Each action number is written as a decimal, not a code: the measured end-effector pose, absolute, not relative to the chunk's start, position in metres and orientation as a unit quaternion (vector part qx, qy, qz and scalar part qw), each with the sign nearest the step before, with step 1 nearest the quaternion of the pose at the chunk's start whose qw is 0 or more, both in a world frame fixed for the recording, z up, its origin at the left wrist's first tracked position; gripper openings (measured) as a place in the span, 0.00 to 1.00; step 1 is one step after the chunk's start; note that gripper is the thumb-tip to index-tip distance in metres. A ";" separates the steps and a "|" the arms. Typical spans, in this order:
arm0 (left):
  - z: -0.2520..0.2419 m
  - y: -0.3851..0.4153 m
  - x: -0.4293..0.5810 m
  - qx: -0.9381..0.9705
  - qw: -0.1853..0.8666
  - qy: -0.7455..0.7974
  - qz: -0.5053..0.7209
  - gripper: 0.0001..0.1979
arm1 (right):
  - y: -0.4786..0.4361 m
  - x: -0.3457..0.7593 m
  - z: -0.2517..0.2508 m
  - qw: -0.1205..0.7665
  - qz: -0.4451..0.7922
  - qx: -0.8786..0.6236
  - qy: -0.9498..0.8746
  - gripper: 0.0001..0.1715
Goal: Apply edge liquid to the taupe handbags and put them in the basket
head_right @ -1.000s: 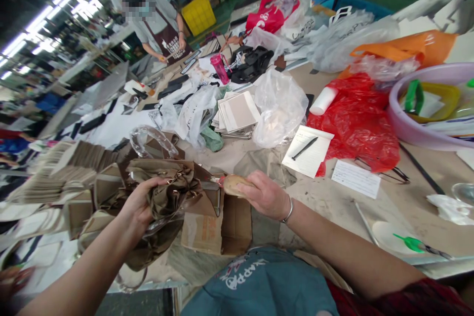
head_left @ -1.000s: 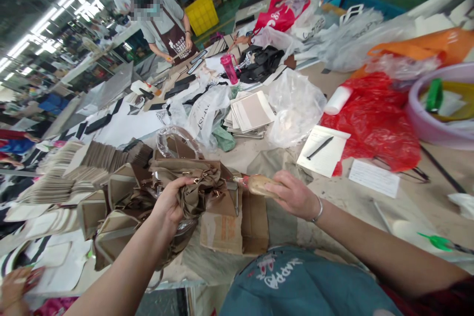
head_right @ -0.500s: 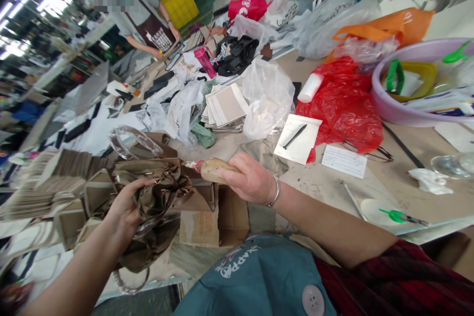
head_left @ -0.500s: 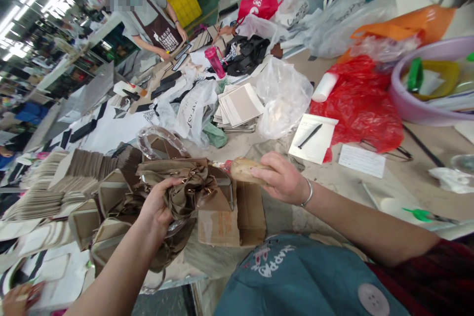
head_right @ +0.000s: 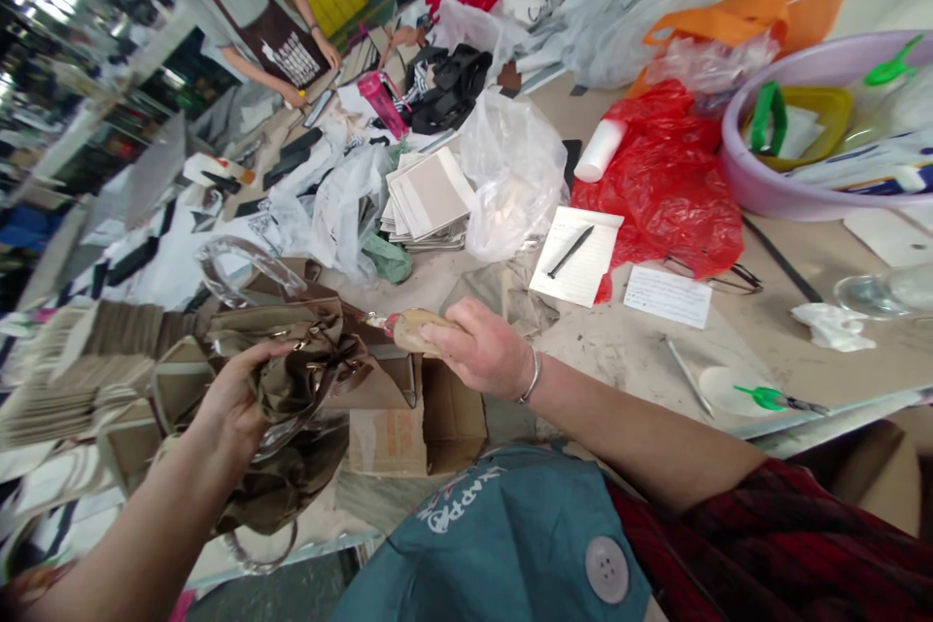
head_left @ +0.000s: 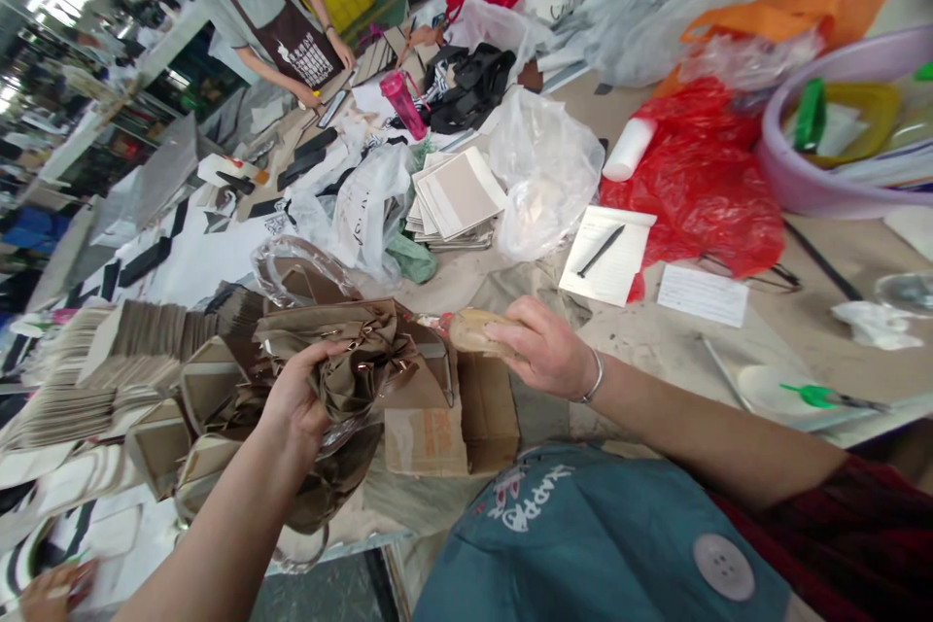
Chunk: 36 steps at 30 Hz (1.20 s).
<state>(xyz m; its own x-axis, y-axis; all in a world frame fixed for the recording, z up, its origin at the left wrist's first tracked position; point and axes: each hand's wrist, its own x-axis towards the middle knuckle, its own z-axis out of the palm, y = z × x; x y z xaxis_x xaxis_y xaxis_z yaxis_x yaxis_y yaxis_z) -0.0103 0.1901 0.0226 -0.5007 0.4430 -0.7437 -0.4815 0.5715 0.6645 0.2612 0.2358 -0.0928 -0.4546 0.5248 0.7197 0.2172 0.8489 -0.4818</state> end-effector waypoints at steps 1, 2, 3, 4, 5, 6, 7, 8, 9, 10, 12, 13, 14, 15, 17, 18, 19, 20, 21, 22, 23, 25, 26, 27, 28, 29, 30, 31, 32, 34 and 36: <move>0.022 0.190 -0.010 -0.012 0.498 0.735 0.460 0.10 | 0.237 0.261 -0.091 0.478 0.162 -0.221 -0.835 0.15; 0.022 0.191 -0.009 -0.011 0.498 0.737 0.457 0.10 | 0.238 0.260 -0.089 0.484 0.161 -0.222 -0.831 0.16; 0.022 0.191 -0.009 -0.009 0.497 0.739 0.454 0.09 | 0.240 0.259 -0.087 0.490 0.159 -0.223 -0.828 0.17; 0.022 0.190 -0.008 -0.005 0.497 0.741 0.451 0.09 | 0.242 0.259 -0.085 0.494 0.157 -0.225 -0.825 0.17; 0.022 0.190 -0.007 -0.002 0.497 0.742 0.450 0.09 | 0.243 0.258 -0.085 0.497 0.157 -0.227 -0.823 0.18; 0.022 0.190 -0.007 0.002 0.496 0.743 0.449 0.09 | 0.243 0.258 -0.085 0.496 0.157 -0.229 -0.822 0.18; 0.022 0.189 -0.007 0.004 0.496 0.744 0.447 0.09 | 0.243 0.258 -0.087 0.493 0.159 -0.232 -0.823 0.19; 0.022 0.189 -0.008 0.006 0.494 0.746 0.447 0.09 | 0.242 0.258 -0.089 0.488 0.162 -0.234 -0.825 0.18; 0.022 0.189 -0.009 0.007 0.493 0.747 0.446 0.09 | 0.241 0.259 -0.092 0.482 0.166 -0.236 -0.828 0.18; 0.021 0.189 -0.010 0.008 0.492 0.748 0.446 0.09 | 0.239 0.260 -0.096 0.475 0.172 -0.237 -0.830 0.17; 0.020 0.188 -0.012 0.009 0.493 0.746 0.447 0.09 | 0.235 0.261 -0.101 0.464 0.187 -0.239 -0.832 0.15; 0.019 0.188 -0.013 0.009 0.494 0.744 0.449 0.09 | 0.234 0.261 -0.102 0.464 0.194 -0.240 -0.830 0.15; 0.019 0.188 -0.014 0.009 0.495 0.743 0.451 0.09 | 0.233 0.261 -0.102 0.468 0.200 -0.240 -0.827 0.15; 0.019 0.188 -0.013 0.007 0.495 0.743 0.450 0.10 | 0.233 0.261 -0.101 0.475 0.205 -0.240 -0.822 0.16; 0.019 0.189 -0.012 0.006 0.492 0.746 0.448 0.10 | 0.235 0.259 -0.096 0.489 0.212 -0.237 -0.812 0.17; 0.019 0.189 -0.011 0.006 0.490 0.750 0.445 0.10 | 0.237 0.258 -0.093 0.493 0.213 -0.234 -0.810 0.17; 0.020 0.189 -0.009 0.007 0.489 0.752 0.441 0.10 | 0.240 0.257 -0.091 0.495 0.213 -0.232 -0.810 0.17; 0.021 0.189 -0.008 0.008 0.487 0.754 0.440 0.10 | 0.242 0.256 -0.090 0.495 0.214 -0.229 -0.810 0.17; 0.021 0.189 -0.007 0.009 0.487 0.754 0.441 0.10 | 0.244 0.256 -0.089 0.494 0.214 -0.229 -0.811 0.16; 0.022 0.189 -0.006 0.008 0.488 0.753 0.441 0.10 | 0.245 0.255 -0.090 0.493 0.215 -0.229 -0.812 0.16; 0.023 0.189 -0.005 0.005 0.490 0.752 0.440 0.10 | 0.245 0.255 -0.092 0.490 0.215 -0.229 -0.813 0.15; 0.025 0.190 -0.004 -0.005 0.493 0.752 0.438 0.10 | 0.243 0.256 -0.099 0.481 0.216 -0.231 -0.818 0.14; 0.025 0.190 -0.002 -0.010 0.491 0.753 0.437 0.10 | 0.241 0.257 -0.103 0.475 0.215 -0.231 -0.821 0.13; 0.026 0.191 -0.001 -0.015 0.488 0.755 0.438 0.10 | 0.240 0.257 -0.106 0.471 0.215 -0.231 -0.824 0.13; 0.027 0.191 0.000 -0.018 0.484 0.755 0.442 0.10 | 0.238 0.258 -0.108 0.467 0.216 -0.232 -0.825 0.13; 0.028 0.192 0.002 -0.019 0.481 0.755 0.445 0.10 | 0.237 0.258 -0.109 0.466 0.219 -0.232 -0.825 0.14; 0.029 0.192 0.003 -0.020 0.480 0.754 0.448 0.10 | 0.236 0.259 -0.109 0.468 0.223 -0.234 -0.823 0.14; 0.029 0.193 0.003 -0.021 0.481 0.753 0.449 0.10 | 0.236 0.259 -0.108 0.470 0.229 -0.236 -0.819 0.14; 0.029 0.193 0.003 -0.021 0.483 0.751 0.448 0.11 | 0.237 0.259 -0.106 0.473 0.235 -0.237 -0.816 0.15; 0.029 0.192 0.002 -0.021 0.492 0.747 0.447 0.11 | 0.241 0.258 -0.102 0.478 0.240 -0.235 -0.812 0.15; 0.028 0.191 -0.001 -0.024 0.497 0.743 0.448 0.11 | 0.243 0.258 -0.102 0.477 0.237 -0.230 -0.814 0.15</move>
<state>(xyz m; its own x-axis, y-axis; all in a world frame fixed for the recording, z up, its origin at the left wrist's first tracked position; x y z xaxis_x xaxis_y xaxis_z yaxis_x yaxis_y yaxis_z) -0.0006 0.1911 0.0280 -0.5048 0.4095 -0.7599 -0.4803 0.5982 0.6415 0.2579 0.2435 -0.1021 -0.4388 0.6004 0.6685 0.1485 0.7822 -0.6051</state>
